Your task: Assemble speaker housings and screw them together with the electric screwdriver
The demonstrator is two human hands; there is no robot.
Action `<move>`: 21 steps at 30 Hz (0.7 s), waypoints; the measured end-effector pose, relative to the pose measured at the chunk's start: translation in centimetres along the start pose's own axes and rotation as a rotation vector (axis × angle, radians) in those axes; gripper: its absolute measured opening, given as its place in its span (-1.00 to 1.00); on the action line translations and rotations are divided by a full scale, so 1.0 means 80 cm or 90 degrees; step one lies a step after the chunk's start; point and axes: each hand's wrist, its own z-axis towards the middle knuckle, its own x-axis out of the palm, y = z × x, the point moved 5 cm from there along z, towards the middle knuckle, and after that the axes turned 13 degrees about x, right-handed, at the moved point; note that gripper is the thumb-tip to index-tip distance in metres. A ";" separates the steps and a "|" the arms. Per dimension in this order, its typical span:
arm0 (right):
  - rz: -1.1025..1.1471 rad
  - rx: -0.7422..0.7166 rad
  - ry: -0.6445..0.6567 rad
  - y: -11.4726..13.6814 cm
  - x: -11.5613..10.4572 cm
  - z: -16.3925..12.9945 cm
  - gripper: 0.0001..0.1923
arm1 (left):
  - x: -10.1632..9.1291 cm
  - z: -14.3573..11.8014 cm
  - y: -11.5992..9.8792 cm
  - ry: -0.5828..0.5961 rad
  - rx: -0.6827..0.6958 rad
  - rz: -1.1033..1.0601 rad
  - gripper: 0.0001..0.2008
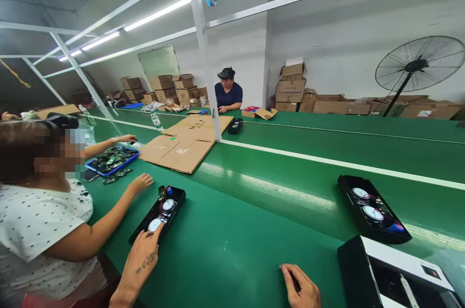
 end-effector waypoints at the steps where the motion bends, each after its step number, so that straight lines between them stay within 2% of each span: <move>1: 0.001 0.012 0.013 0.000 0.000 0.000 -0.52 | 0.004 0.009 -0.019 0.019 0.010 -0.005 -0.48; 4: 0.025 0.077 0.006 0.004 -0.001 0.000 -0.46 | 0.009 0.046 -0.100 0.098 0.049 -0.050 -0.45; 6: 0.047 0.126 -0.002 0.013 0.000 -0.003 -0.38 | 0.006 0.068 -0.165 0.105 0.067 -0.141 -0.46; 9: 0.079 0.167 0.042 0.035 0.002 -0.016 -0.35 | -0.008 0.079 -0.261 0.119 0.152 -0.408 -0.46; 11: 0.101 0.182 0.080 0.047 -0.002 -0.032 -0.39 | -0.024 0.076 -0.301 0.151 0.229 -0.597 -0.49; 12: 0.111 0.191 0.089 0.050 -0.008 -0.042 -0.41 | -0.033 0.075 -0.306 0.148 0.249 -0.665 -0.55; 14: 0.123 0.218 0.087 0.049 -0.025 -0.065 -0.46 | -0.046 0.087 -0.283 0.049 0.211 -0.727 -0.72; 16: 0.131 0.247 0.063 0.039 -0.045 -0.091 -0.48 | -0.042 0.109 -0.232 -0.105 0.065 -0.728 -0.77; 17: 0.133 0.259 0.049 0.032 -0.055 -0.105 -0.49 | -0.031 0.120 -0.204 -0.163 -0.036 -0.743 -0.70; 18: 0.135 0.268 0.041 0.025 -0.063 -0.118 -0.49 | -0.014 0.130 -0.182 -0.182 -0.127 -0.781 -0.59; 20: 0.134 0.277 0.032 0.014 -0.073 -0.142 -0.51 | 0.021 0.148 -0.163 -0.110 -0.179 -0.834 -0.40; 21: 0.132 0.277 0.034 0.011 -0.074 -0.152 -0.52 | 0.036 0.153 -0.164 -0.053 -0.186 -0.863 -0.32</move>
